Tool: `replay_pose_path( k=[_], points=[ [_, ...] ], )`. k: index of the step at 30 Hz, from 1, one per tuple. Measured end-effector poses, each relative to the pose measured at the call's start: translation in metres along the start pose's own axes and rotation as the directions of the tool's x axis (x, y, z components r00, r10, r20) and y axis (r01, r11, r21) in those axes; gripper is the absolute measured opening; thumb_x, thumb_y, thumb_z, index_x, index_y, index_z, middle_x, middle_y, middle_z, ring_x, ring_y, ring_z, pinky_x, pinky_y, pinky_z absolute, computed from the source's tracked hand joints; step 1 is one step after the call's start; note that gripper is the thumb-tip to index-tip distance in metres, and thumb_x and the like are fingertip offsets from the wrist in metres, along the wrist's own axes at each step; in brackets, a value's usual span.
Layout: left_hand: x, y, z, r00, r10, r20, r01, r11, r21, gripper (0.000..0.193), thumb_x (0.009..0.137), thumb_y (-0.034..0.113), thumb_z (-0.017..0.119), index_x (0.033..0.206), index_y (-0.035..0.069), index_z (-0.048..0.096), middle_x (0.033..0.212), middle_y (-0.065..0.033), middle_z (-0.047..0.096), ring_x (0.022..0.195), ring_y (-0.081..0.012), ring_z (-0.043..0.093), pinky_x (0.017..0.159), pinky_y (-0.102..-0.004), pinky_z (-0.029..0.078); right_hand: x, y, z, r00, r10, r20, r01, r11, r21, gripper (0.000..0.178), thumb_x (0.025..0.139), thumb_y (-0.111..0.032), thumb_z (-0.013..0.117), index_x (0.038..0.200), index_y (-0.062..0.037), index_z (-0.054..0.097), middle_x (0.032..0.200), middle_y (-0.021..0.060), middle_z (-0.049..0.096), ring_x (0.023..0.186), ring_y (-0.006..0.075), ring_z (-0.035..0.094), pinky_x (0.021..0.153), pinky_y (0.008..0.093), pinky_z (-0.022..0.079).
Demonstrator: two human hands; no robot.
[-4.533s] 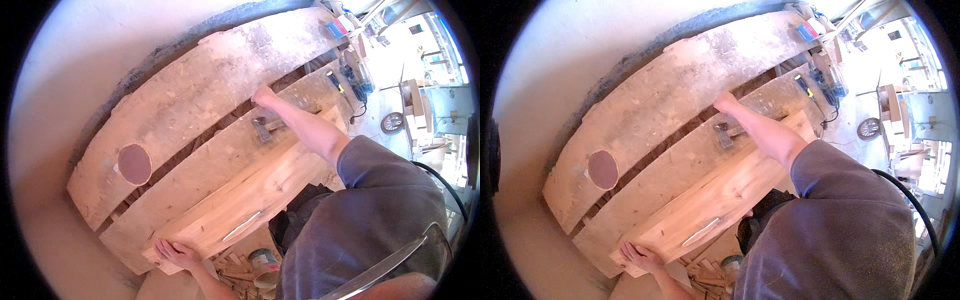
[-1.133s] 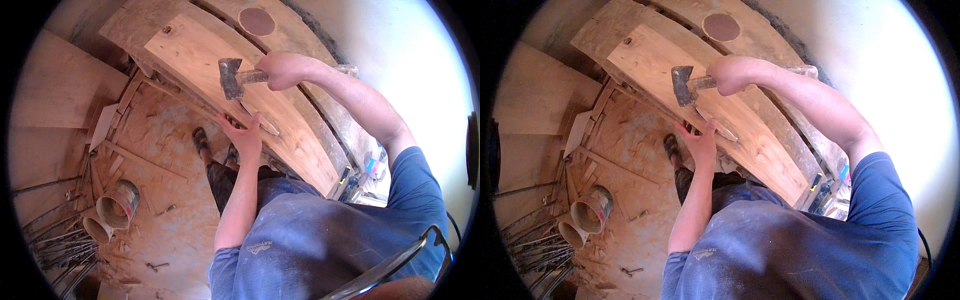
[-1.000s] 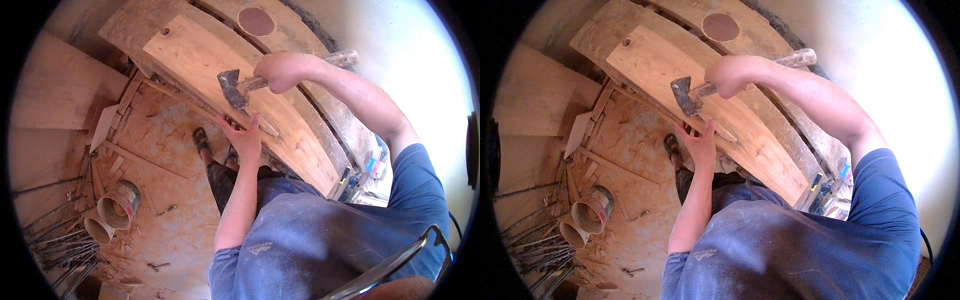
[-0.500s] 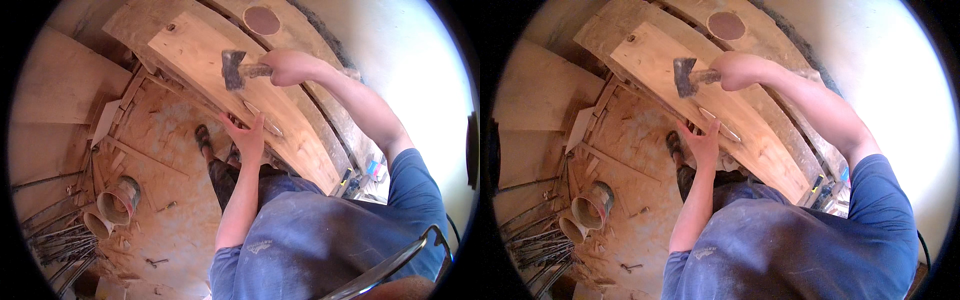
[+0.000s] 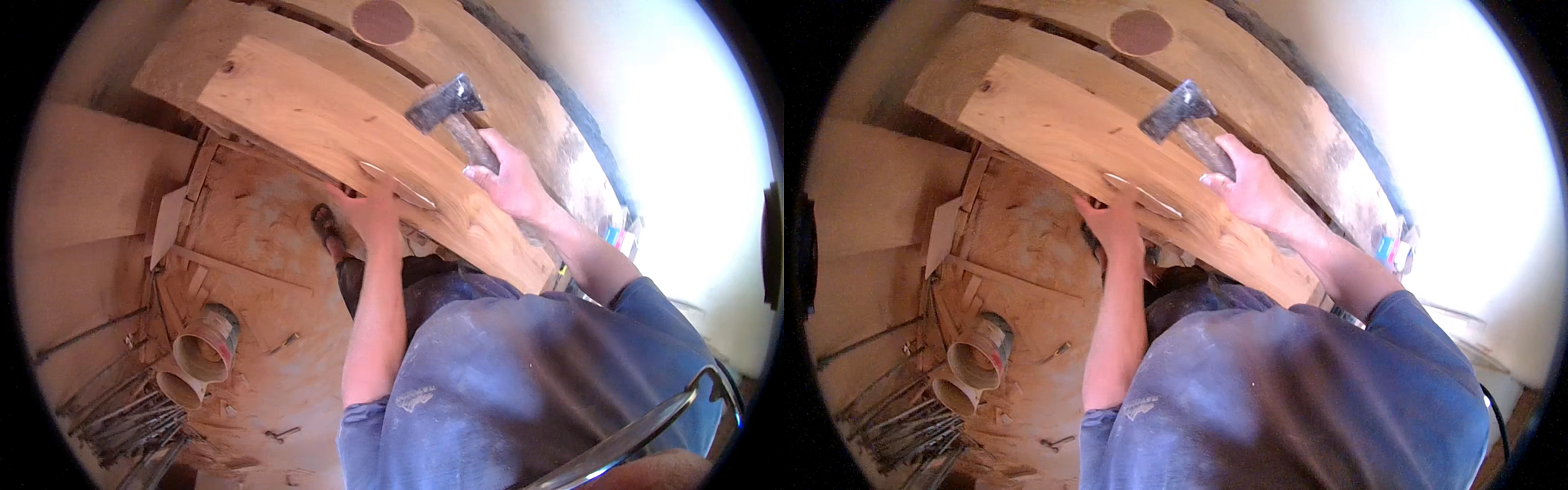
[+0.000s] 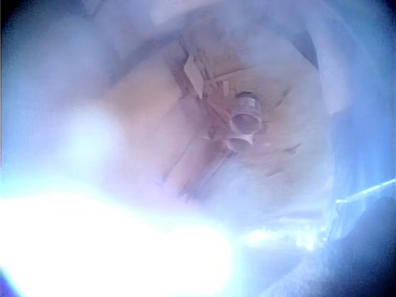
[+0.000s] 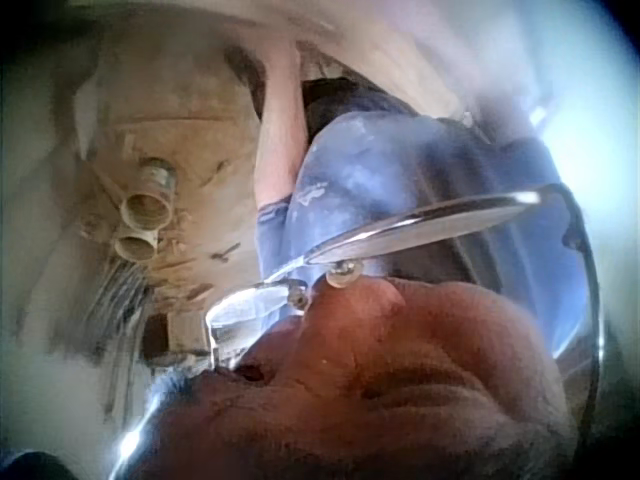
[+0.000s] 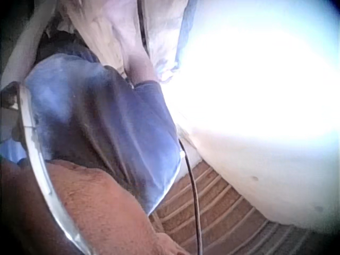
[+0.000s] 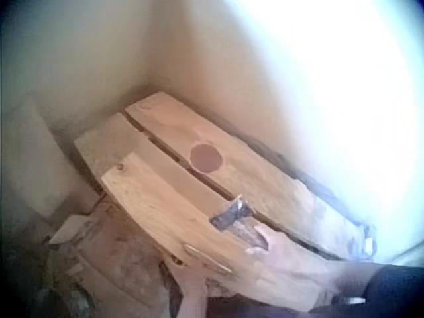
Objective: The person uses a hammer and chisel to carve a curved recess into a wooden plank, then smooths the surface with an angle grinder. The person then lifts the plank and moves it to a nearby workbench.
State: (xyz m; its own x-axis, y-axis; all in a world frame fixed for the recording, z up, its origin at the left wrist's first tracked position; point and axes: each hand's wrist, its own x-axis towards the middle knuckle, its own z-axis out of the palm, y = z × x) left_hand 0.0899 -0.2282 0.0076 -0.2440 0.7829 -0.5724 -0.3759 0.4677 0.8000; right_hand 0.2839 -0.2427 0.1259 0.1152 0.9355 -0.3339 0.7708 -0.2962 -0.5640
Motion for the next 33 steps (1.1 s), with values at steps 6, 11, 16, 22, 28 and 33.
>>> replay_pose_path(
  k=[6,11,16,22,28,33],
  points=[
    [0.014,0.012,-0.001,0.999,0.006,0.052,-0.003,0.997,-0.076,0.086,0.083,0.009,0.078,0.152,-0.006,0.029,0.146,-0.0207,0.045,0.129,-0.0284,0.05,0.11,-0.0374,0.041,-0.048,0.026,0.016,0.982,0.087,0.166,-0.073,0.993,-0.09,0.036,0.094,-0.023,0.067,0.118,-0.0011,0.05,0.092,0.0263,0.063,0.084,0.0444,0.065,0.077,0.0493,0.05],
    [0.011,0.006,0.002,0.993,0.095,0.066,-0.089,0.992,-0.087,0.081,0.083,0.004,0.077,0.15,-0.006,0.032,0.145,-0.02,0.046,0.126,-0.0266,0.052,0.108,-0.0358,0.042,-0.065,0.042,0.045,0.973,-0.016,0.228,0.071,0.97,-0.233,0.035,0.096,-0.02,0.064,0.123,-0.0029,0.049,0.095,0.0294,0.066,0.093,0.0508,0.064,0.077,0.0555,0.049],
    [0.009,0.003,0.002,0.991,0.122,0.055,-0.115,0.986,-0.123,0.081,0.083,0.005,0.076,0.15,-0.005,0.032,0.143,-0.0194,0.047,0.125,-0.0259,0.052,0.107,-0.0368,0.043,-0.064,0.047,0.052,0.964,-0.011,0.267,0.072,0.973,-0.22,0.04,0.096,-0.019,0.064,0.127,-0.0034,0.046,0.095,0.03,0.066,0.092,0.0513,0.064,0.078,0.0565,0.049],
    [0.007,0.005,0.005,0.992,0.119,0.049,-0.11,0.981,-0.161,0.08,0.084,0.004,0.075,0.15,-0.005,0.031,0.142,-0.019,0.048,0.125,-0.0258,0.052,0.107,-0.0365,0.043,-0.06,0.044,0.047,0.966,-0.043,0.254,0.105,0.965,-0.238,0.04,0.095,-0.019,0.064,0.126,-0.0008,0.045,0.092,0.0293,0.066,0.089,0.0515,0.064,0.077,0.057,0.049],
    [0.006,0.003,0.004,0.995,0.097,0.033,-0.09,0.982,-0.168,0.079,0.084,0.003,0.073,0.15,-0.005,0.03,0.144,-0.0201,0.046,0.126,-0.0271,0.053,0.108,-0.0364,0.043,-0.06,0.04,0.05,0.955,0.059,0.289,0.011,0.972,-0.236,0.038,0.096,-0.019,0.063,0.125,-0.0006,0.047,0.096,0.0309,0.065,0.095,0.0505,0.063,0.081,0.0564,0.048],
    [0.014,-0.002,0.007,0.995,0.101,0.02,-0.1,0.993,-0.067,0.084,0.084,0.004,0.074,0.153,-0.006,0.026,0.15,-0.0241,0.041,0.13,-0.0306,0.052,0.111,-0.0382,0.042,-0.058,0.04,0.05,0.965,0.025,0.26,0.039,0.97,-0.24,0.036,0.095,-0.02,0.065,0.122,-0.0014,0.049,0.093,0.0292,0.066,0.093,0.0499,0.064,0.079,0.0562,0.048]
  ],
)
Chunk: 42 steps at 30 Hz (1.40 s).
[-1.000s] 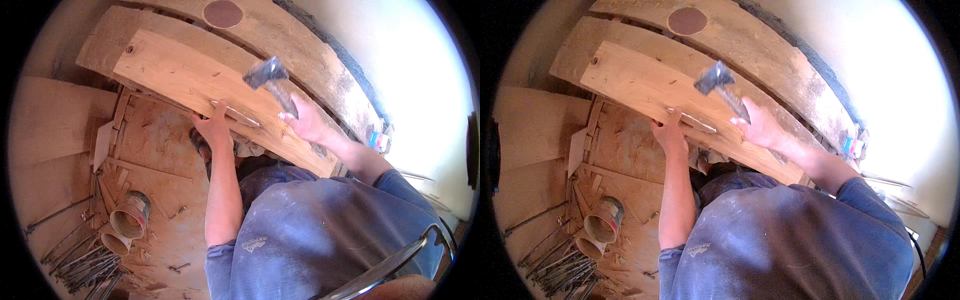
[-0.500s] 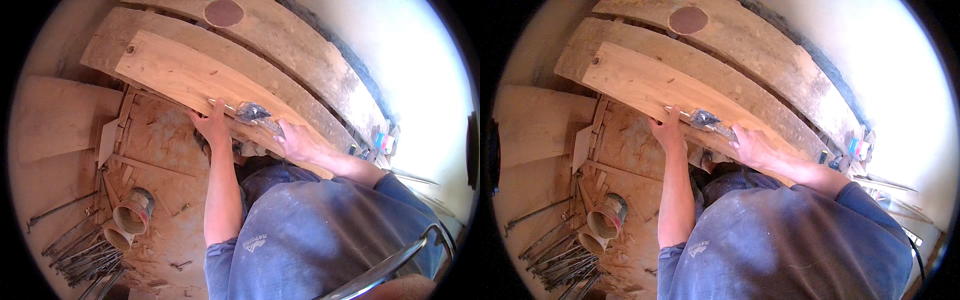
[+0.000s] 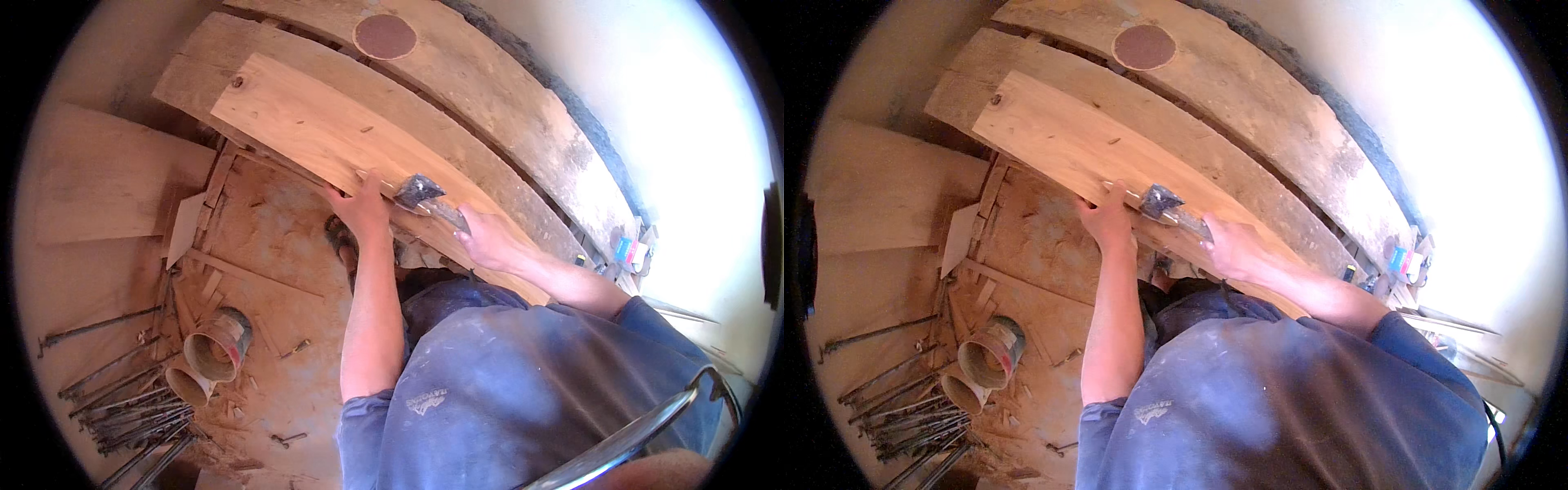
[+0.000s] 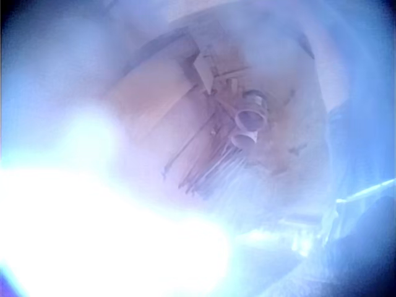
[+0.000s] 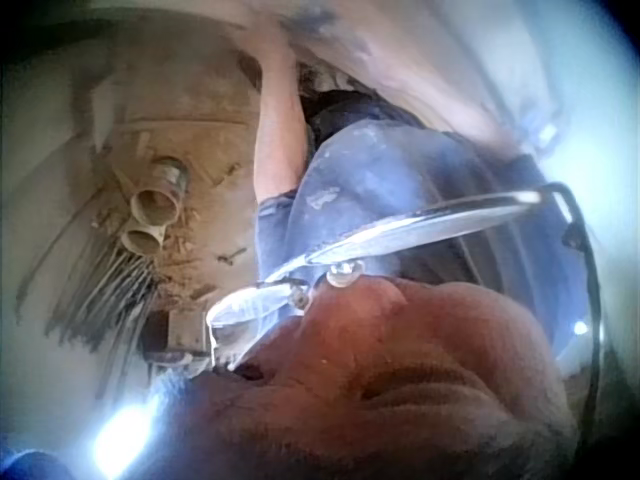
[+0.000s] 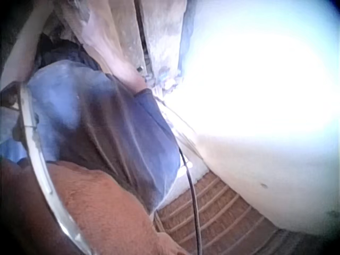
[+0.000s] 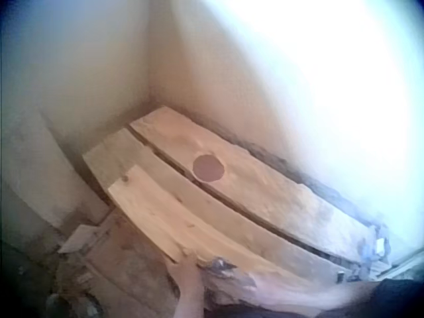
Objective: The person uses a hammer and chisel to carve a curved recess into a wooden plank, then smooths the surface with an angle grinder. The person then lifts the plank and moves it to a nearby workbench.
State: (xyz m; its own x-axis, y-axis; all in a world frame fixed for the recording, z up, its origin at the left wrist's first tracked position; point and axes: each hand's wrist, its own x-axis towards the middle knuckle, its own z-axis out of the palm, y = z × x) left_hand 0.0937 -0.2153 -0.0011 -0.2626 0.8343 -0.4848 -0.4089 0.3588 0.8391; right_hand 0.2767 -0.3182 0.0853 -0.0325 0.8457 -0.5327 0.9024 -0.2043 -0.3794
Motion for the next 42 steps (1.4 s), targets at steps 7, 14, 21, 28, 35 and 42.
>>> replay_pose_path(
  k=[7,14,21,28,35,42],
  points=[
    [0.011,0.0,-0.006,0.996,-0.089,-0.016,0.089,0.994,0.056,0.091,0.083,0.005,0.073,0.156,-0.008,0.021,0.153,-0.0273,0.036,0.136,-0.0336,0.046,0.113,-0.0404,0.04,-0.005,0.008,0.003,0.999,0.018,-0.046,-0.011,0.99,0.14,0.038,0.093,-0.02,0.067,0.12,-0.0011,0.049,0.096,0.0295,0.065,0.096,0.0488,0.064,0.081,0.0548,0.048],
    [0.002,0.002,0.001,0.997,-0.017,-0.08,0.022,0.998,0.063,0.094,0.08,0.006,0.073,0.156,-0.009,0.019,0.151,-0.0292,0.035,0.135,-0.0346,0.047,0.115,-0.041,0.039,0.001,0.012,0.004,0.971,-0.114,-0.21,0.163,0.959,0.231,0.037,0.091,-0.019,0.068,0.117,-0.001,0.049,0.094,0.0294,0.064,0.091,0.0506,0.063,0.077,0.0546,0.047],
    [0.005,0.015,0.002,0.998,-0.017,-0.067,0.03,0.978,0.207,0.097,0.08,0.01,0.075,0.156,-0.007,0.018,0.151,-0.0301,0.032,0.138,-0.0386,0.043,0.116,-0.0446,0.039,-0.001,0.008,0.003,0.995,-0.082,-0.052,0.085,0.995,0.059,0.04,0.091,-0.02,0.068,0.122,-0.0031,0.048,0.099,0.0307,0.066,0.094,0.0515,0.064,0.079,0.0559,0.049],
    [-0.021,0.038,-0.007,0.909,0.417,-0.001,-0.307,0.67,0.676,0.073,0.08,0.005,0.079,0.143,-0.001,0.042,0.144,-0.0213,0.043,0.132,-0.0361,0.045,0.111,-0.0465,0.041,-0.006,0.018,0.011,0.985,-0.007,-0.17,0.045,0.974,0.221,0.038,0.091,-0.02,0.068,0.12,-0.0008,0.052,0.096,0.0294,0.065,0.091,0.05,0.064,0.078,0.0544,0.049],
    [0.0,0.054,-0.035,0.331,0.249,0.91,-0.94,0.007,0.34,0.022,0.073,-0.001,0.07,0.095,0.001,0.069,0.112,-0.0084,0.066,0.114,-0.0359,0.057,0.1,-0.0502,0.047,-0.026,0.037,0.016,0.964,0.138,-0.228,-0.016,0.884,0.467,0.036,0.091,-0.018,0.07,0.117,0.0006,0.052,0.083,0.0238,0.063,0.08,0.0409,0.065,0.072,0.0482,0.048],
    [0.032,0.084,-0.014,-0.079,-0.146,0.986,-0.985,-0.143,-0.1,0.023,0.075,0.001,0.067,0.098,0.0,0.066,0.115,-0.0122,0.066,0.11,-0.0342,0.062,0.093,-0.0451,0.053,-0.067,0.033,0.03,0.918,0.341,-0.202,-0.15,0.771,0.619,0.028,0.092,-0.016,0.069,0.109,-0.003,0.05,0.073,0.0234,0.06,0.073,0.0448,0.063,0.065,0.0507,0.046]
  ],
)
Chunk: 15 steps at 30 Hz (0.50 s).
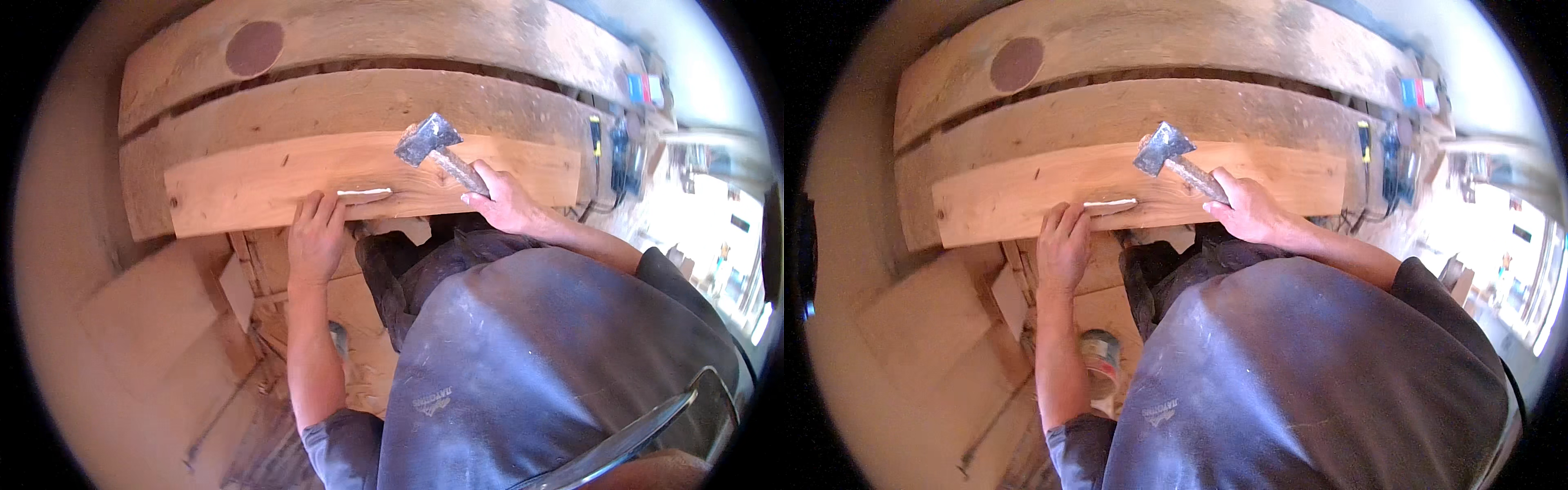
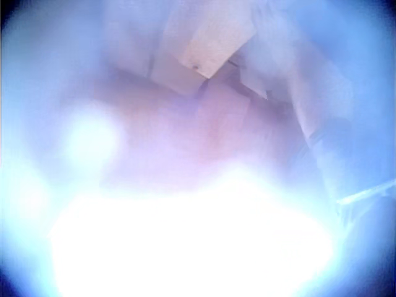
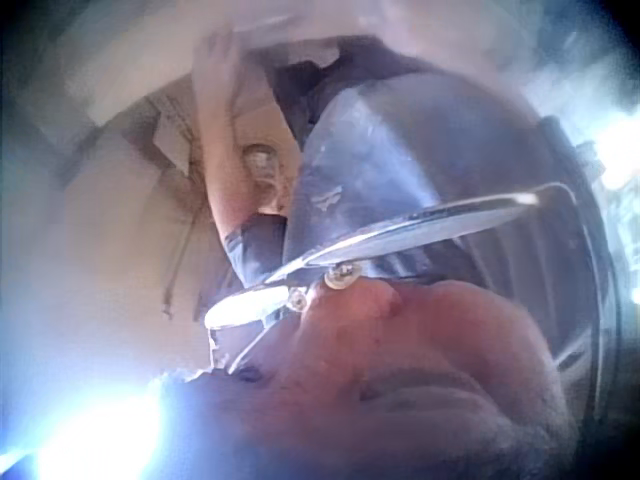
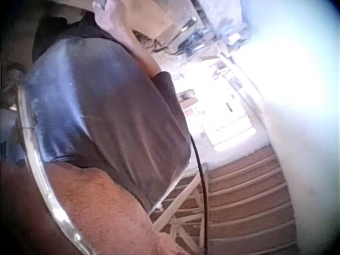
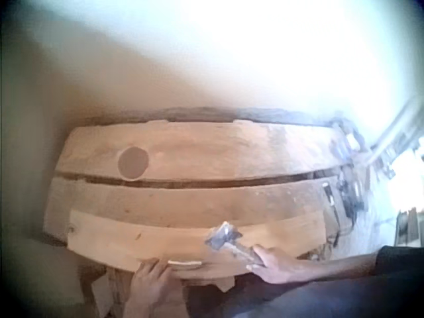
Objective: The person uses a hammer and chisel to carve a curved recess into a wooden plank, then smooths the surface with an angle grinder. The person then lifts the plank and moves it to a nearby workbench.
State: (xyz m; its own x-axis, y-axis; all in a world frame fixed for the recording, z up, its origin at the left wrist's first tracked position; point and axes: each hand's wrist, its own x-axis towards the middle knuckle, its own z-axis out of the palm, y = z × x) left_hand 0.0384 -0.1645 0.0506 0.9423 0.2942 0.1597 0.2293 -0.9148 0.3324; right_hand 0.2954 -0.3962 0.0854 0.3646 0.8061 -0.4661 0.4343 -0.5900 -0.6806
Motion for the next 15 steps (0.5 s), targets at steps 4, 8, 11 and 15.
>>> replay_pose_path(
  k=[4,8,11,15],
  points=[
    [0.009,-0.026,-0.006,0.951,0.285,0.121,-0.288,0.958,0.007,0.024,0.076,0.005,0.066,0.099,-0.003,0.066,0.113,-0.0144,0.065,0.108,-0.0329,0.063,0.093,-0.0439,0.055,-0.038,-0.002,0.034,0.982,0.092,-0.166,-0.073,0.99,0.12,0.03,0.092,-0.017,0.069,0.107,-0.0023,0.047,0.072,0.0247,0.058,0.074,0.0477,0.062,0.065,0.0519,0.045],
    [0.017,-0.051,-0.003,0.882,0.451,0.135,-0.441,0.892,-0.104,0.022,0.076,0.004,0.067,0.096,-0.004,0.065,0.112,-0.0161,0.064,0.105,-0.0345,0.064,0.091,-0.0444,0.055,-0.065,-0.025,0.082,0.902,0.302,-0.308,-0.217,0.935,0.282,0.032,0.092,-0.018,0.068,0.11,-0.0003,0.048,0.077,0.0269,0.06,0.079,0.0496,0.062,0.069,0.052,0.046],
    [0.019,-0.062,-0.001,0.857,0.507,0.09,-0.484,0.852,-0.199,0.02,0.076,0.002,0.067,0.094,-0.005,0.064,0.111,-0.0161,0.064,0.103,-0.0348,0.064,0.09,-0.0447,0.055,-0.082,-0.051,0.118,0.815,0.474,-0.333,-0.328,0.852,0.408,0.034,0.093,-0.018,0.068,0.113,0.0009,0.049,0.081,0.0279,0.062,0.081,0.0503,0.062,0.071,0.0511,0.047],
    [0.023,-0.066,0.001,0.834,0.545,0.081,-0.511,0.82,-0.257,0.019,0.075,0.001,0.066,0.093,-0.005,0.064,0.108,-0.0164,0.064,0.098,-0.0352,0.063,0.086,-0.0454,0.053,-0.103,-0.076,0.164,0.715,0.618,-0.326,-0.417,0.752,0.51,0.035,0.093,-0.019,0.068,0.115,0.0011,0.05,0.086,0.0297,0.063,0.085,0.0512,0.063,0.073,0.051,0.047]
  ],
)
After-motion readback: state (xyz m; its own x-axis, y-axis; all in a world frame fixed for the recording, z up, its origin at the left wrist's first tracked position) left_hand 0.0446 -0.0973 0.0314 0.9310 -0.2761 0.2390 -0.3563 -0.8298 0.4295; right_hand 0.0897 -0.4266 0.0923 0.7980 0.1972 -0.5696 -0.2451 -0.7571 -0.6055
